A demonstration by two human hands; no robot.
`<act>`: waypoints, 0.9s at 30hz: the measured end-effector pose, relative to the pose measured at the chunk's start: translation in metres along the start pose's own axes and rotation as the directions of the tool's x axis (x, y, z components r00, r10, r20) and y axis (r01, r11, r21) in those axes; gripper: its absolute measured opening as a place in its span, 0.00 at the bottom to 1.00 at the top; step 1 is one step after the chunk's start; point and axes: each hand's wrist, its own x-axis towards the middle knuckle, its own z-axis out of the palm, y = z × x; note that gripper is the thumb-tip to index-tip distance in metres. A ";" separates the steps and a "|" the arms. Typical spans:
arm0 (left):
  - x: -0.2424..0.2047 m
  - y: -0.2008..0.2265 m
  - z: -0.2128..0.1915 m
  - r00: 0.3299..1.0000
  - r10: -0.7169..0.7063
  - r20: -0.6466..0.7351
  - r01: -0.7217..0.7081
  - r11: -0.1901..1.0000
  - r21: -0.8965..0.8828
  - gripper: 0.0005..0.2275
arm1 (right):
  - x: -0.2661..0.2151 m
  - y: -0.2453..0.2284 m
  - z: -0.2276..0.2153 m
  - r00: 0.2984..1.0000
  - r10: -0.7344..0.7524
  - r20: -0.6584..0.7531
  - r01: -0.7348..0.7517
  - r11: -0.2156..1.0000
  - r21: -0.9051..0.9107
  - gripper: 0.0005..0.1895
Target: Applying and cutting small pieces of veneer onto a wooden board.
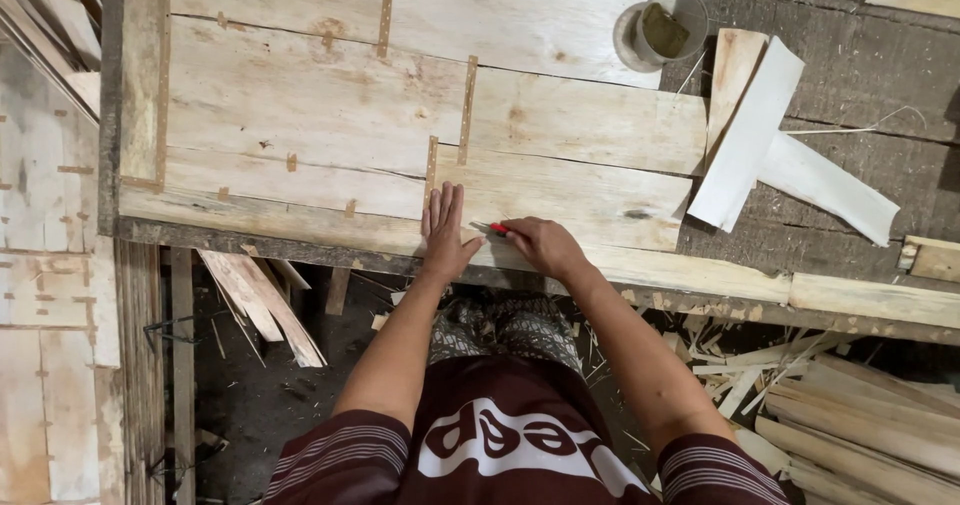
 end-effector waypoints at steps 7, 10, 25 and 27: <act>-0.001 -0.001 0.000 1.000 0.007 0.002 -0.007 1.000 -0.015 0.51 | 0.005 -0.016 -0.003 0.997 -0.071 0.007 0.071 0.997 -0.034 0.17; 0.000 -0.002 0.001 1.000 0.011 0.001 -0.011 1.000 -0.009 0.51 | 0.006 -0.016 -0.001 0.997 -0.069 0.022 0.071 0.996 -0.058 0.17; 0.002 -0.007 0.006 1.000 -0.002 0.025 0.002 1.000 0.012 0.50 | 0.003 -0.020 0.002 0.995 -0.095 0.010 0.095 0.995 -0.039 0.16; 0.002 -0.007 0.006 1.000 0.002 0.019 -0.002 1.000 0.009 0.50 | 0.003 -0.021 0.003 0.997 -0.076 0.005 0.076 0.997 -0.026 0.15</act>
